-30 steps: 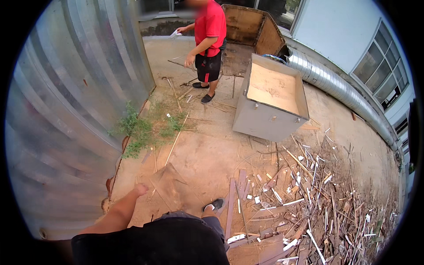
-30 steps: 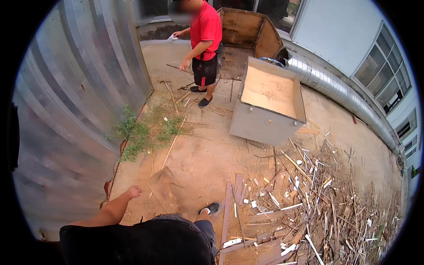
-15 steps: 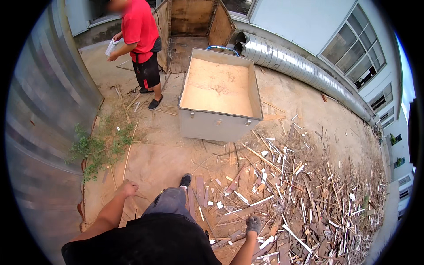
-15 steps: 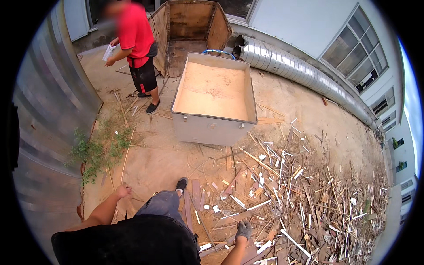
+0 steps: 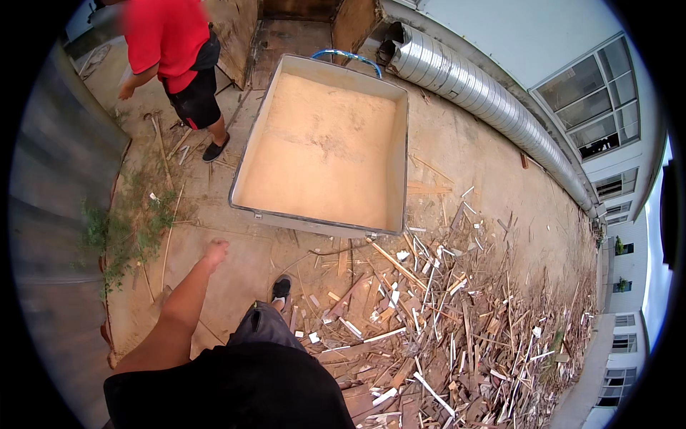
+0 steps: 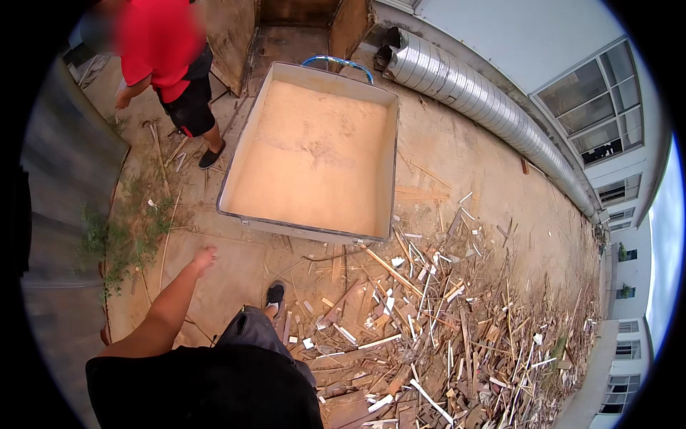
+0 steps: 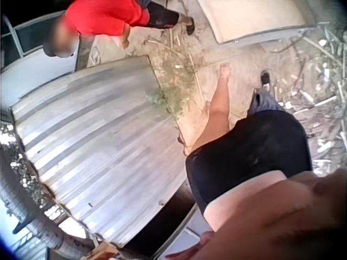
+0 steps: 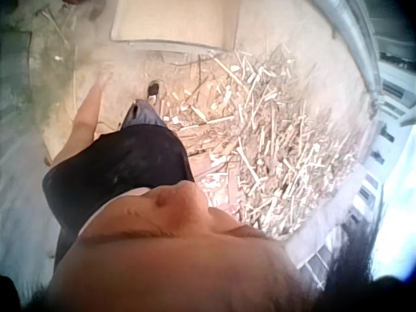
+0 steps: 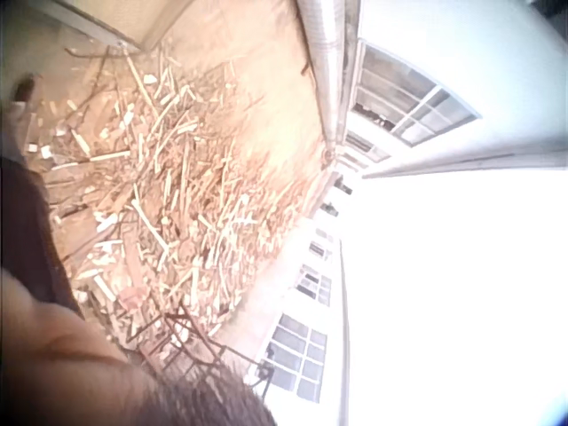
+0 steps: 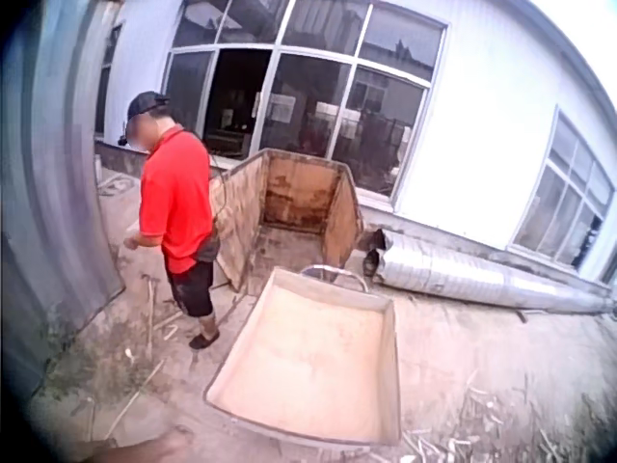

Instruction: The person moves a large grey bin containing wood dust and debris by pushing it with their hands while another person pulls it using a blue cart.

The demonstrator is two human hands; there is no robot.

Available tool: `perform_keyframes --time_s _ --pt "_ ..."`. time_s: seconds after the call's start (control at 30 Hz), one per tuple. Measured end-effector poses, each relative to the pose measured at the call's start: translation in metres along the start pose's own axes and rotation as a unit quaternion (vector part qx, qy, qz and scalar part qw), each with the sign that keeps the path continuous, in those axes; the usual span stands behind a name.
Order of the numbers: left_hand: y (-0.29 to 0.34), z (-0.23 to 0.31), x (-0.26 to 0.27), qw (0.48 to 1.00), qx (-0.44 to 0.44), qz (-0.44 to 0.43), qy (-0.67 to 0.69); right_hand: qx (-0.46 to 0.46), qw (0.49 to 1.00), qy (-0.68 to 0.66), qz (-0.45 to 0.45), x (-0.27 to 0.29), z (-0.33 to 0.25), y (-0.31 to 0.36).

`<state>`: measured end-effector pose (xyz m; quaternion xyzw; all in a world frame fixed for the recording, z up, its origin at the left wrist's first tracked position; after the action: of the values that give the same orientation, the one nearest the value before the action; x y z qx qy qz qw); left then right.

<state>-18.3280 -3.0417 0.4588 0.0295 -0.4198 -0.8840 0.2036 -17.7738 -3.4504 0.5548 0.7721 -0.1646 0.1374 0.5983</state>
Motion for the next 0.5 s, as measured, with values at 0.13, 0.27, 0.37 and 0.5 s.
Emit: perform_keyframes --time_s 0.13,0.27,0.37,0.5 --pt "-0.038 0.105 -0.018 0.992 -0.101 0.079 0.014 0.048 0.998 0.031 0.013 0.024 -0.082 -0.029" --pt "-0.088 0.139 -0.009 0.968 -0.098 0.216 0.088 0.145 0.985 0.090 0.025 0.041 -0.195 -0.079" --pt "-0.073 0.159 -0.052 0.955 -0.023 0.289 0.061 0.447 0.816 0.335 0.149 0.078 -0.311 -0.082" --pt "-0.070 0.160 -0.065 0.945 -0.042 0.325 0.017 0.368 0.868 0.293 0.161 0.078 -0.475 -0.126"
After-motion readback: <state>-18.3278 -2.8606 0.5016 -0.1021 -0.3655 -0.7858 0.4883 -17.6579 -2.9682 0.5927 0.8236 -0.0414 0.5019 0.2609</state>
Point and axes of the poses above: each hand's wrist, its own y-axis away from the middle knuckle, its own x-axis out of the back of the hand, z = x × y, the point moved 4 cm from there along -y, towards the middle knuckle, and after that the axes turned 7 degrees about y, right-handed, at the moved point
